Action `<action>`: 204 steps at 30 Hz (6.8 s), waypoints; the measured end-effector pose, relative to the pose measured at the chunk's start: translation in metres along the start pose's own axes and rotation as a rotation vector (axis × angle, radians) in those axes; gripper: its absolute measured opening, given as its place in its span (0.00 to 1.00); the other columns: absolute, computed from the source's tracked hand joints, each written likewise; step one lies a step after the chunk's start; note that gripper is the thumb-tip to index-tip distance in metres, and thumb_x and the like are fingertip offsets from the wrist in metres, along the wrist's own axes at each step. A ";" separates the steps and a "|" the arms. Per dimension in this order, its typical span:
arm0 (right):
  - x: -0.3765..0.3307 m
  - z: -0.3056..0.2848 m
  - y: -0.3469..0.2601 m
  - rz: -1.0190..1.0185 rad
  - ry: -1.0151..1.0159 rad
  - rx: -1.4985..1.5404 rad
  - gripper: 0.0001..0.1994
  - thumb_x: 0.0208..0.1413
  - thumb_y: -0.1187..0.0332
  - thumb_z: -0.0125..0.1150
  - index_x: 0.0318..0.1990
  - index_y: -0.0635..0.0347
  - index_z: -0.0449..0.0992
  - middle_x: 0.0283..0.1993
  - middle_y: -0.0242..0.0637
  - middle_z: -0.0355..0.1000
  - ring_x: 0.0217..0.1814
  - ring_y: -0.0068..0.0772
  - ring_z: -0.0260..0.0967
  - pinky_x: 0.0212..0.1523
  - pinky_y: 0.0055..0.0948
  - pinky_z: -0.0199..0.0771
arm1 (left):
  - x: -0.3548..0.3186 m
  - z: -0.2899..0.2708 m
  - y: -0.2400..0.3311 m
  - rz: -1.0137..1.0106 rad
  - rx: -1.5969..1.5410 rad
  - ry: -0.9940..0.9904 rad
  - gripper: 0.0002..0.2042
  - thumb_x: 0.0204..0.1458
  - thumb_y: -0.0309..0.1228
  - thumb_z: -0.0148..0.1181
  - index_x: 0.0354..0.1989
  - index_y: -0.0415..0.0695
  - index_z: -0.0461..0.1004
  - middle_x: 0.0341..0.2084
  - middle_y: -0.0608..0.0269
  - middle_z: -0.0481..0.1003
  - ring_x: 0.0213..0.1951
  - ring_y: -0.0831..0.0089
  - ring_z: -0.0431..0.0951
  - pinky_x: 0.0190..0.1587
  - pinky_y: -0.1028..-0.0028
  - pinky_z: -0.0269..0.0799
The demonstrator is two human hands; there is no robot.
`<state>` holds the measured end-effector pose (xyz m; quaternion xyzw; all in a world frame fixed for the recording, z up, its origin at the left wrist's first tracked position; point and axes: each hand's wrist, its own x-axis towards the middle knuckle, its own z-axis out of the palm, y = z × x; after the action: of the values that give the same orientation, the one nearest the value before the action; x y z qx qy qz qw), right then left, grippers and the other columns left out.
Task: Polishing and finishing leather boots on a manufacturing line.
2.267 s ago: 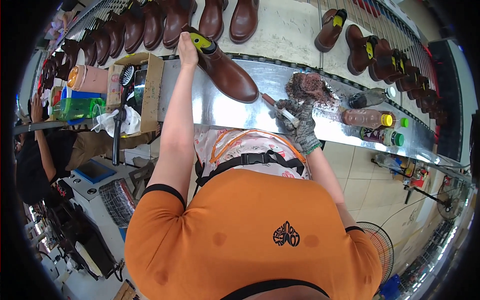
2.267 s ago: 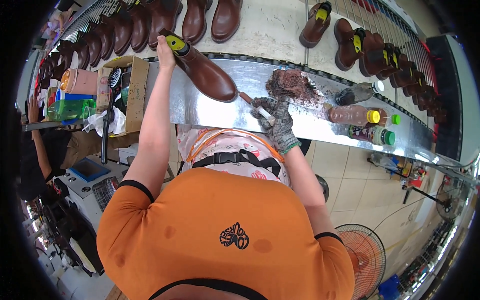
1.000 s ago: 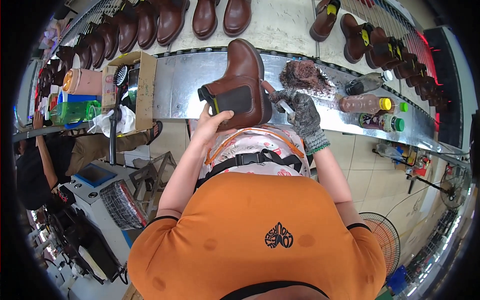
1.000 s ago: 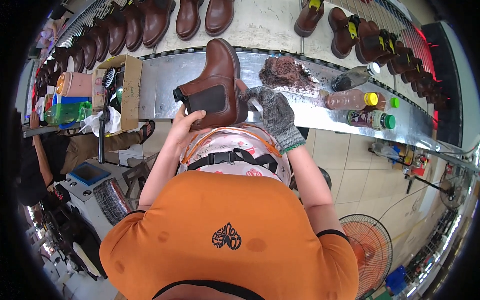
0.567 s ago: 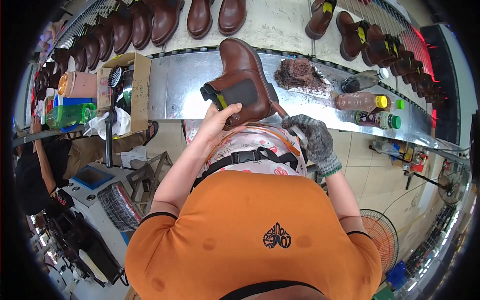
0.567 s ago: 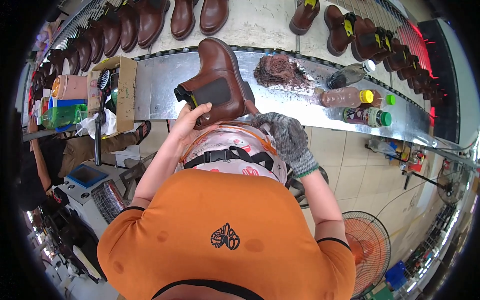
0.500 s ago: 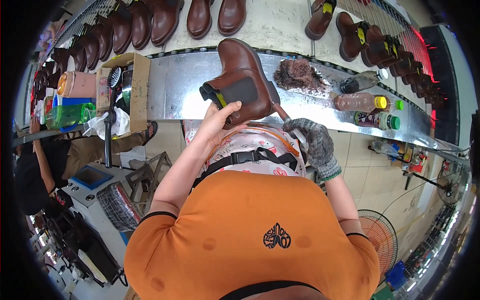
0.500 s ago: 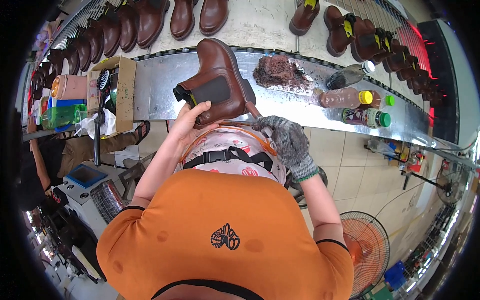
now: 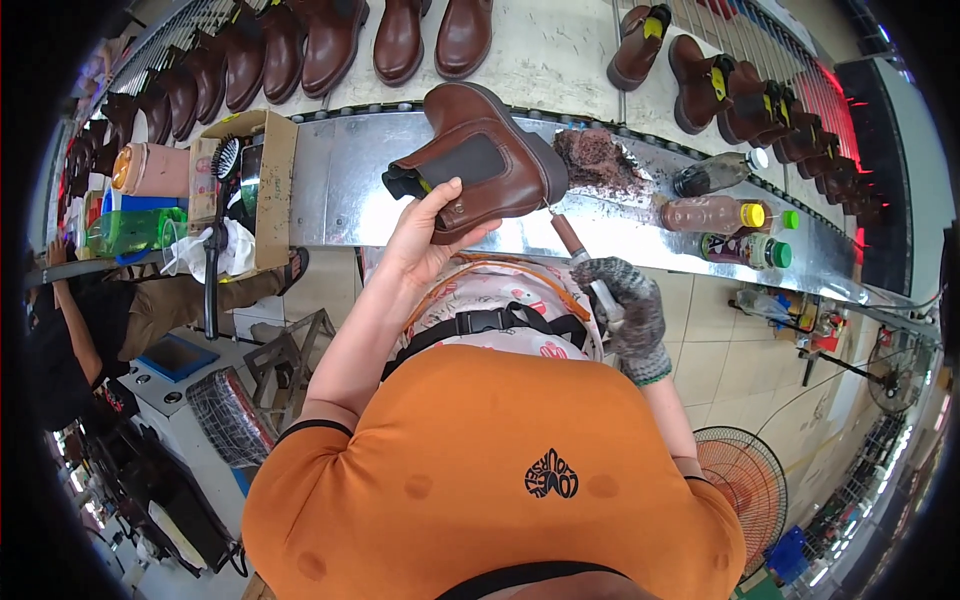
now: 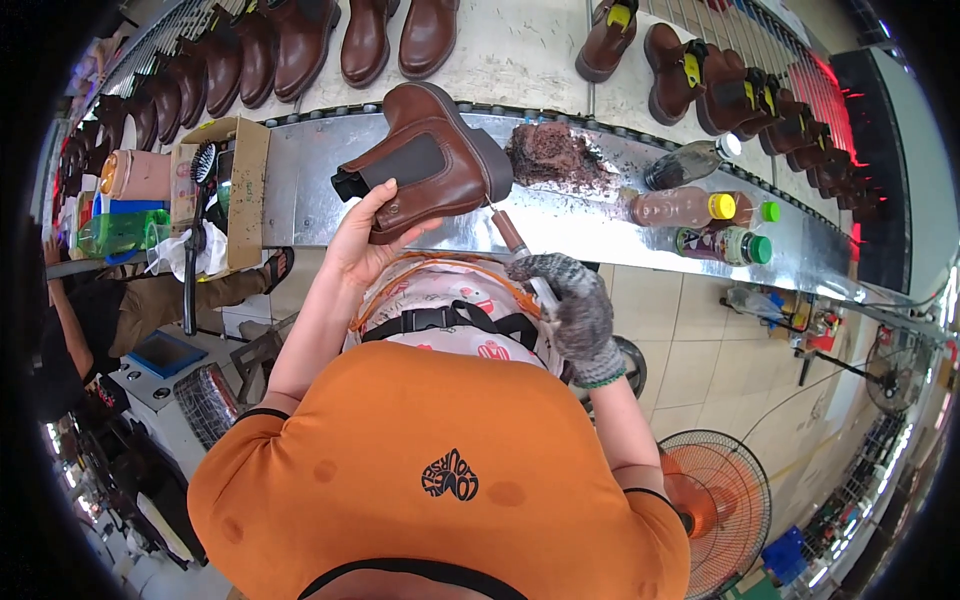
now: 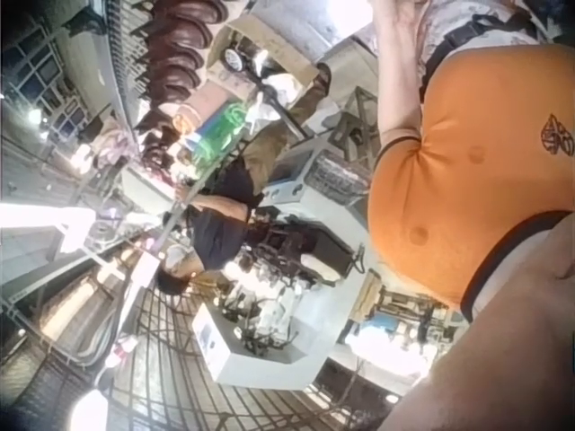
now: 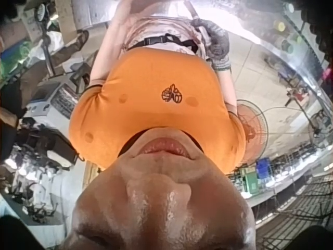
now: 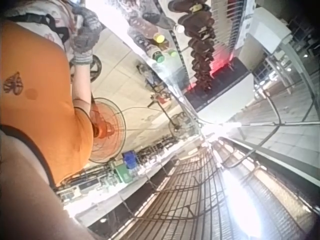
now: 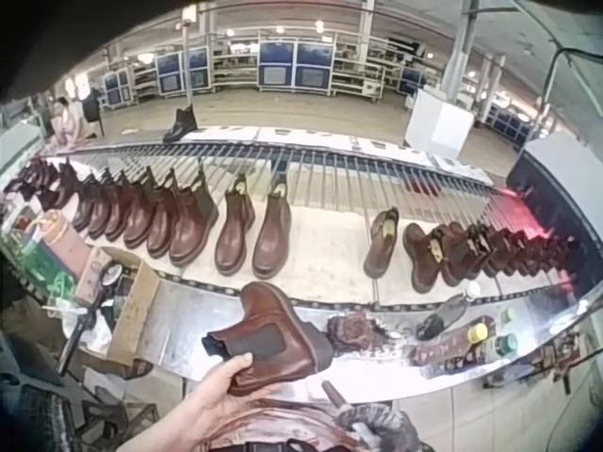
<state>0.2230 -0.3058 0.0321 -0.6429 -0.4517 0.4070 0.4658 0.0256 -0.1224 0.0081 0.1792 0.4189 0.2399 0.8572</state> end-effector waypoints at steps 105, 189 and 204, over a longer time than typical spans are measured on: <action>0.066 -0.018 -0.064 -0.440 -0.164 -0.544 0.19 0.45 0.75 0.58 0.49 0.56 0.72 0.49 0.39 0.71 0.54 0.41 0.67 0.56 0.36 0.64 | 0.066 0.015 0.102 0.815 0.667 -1.218 0.27 0.49 0.57 0.52 0.14 0.45 0.78 0.17 0.65 0.75 0.40 0.65 0.67 0.60 0.60 0.43; 0.115 0.065 0.094 -0.116 0.182 -0.051 0.18 0.59 0.61 0.37 0.39 0.57 0.77 0.30 0.35 0.74 0.17 0.13 0.60 0.14 0.12 0.54 | 0.066 -0.127 0.087 1.196 1.116 0.701 0.31 0.41 0.58 0.61 0.39 0.39 0.67 0.28 0.49 0.75 0.35 0.50 0.76 0.37 0.62 0.69; 0.128 0.079 0.063 -0.351 0.059 -0.231 0.11 0.51 0.71 0.49 0.39 0.58 0.76 0.37 0.38 0.75 0.38 0.37 0.74 0.40 0.32 0.70 | -0.012 -0.068 0.000 0.491 0.517 0.418 0.22 0.45 0.31 0.66 0.47 0.38 0.66 0.29 0.58 0.75 0.29 0.75 0.76 0.30 0.77 0.76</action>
<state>0.1945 -0.1750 -0.0604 -0.6150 -0.5868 0.2462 0.4656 -0.0352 -0.1219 -0.0238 0.4308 0.5752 0.3554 0.5976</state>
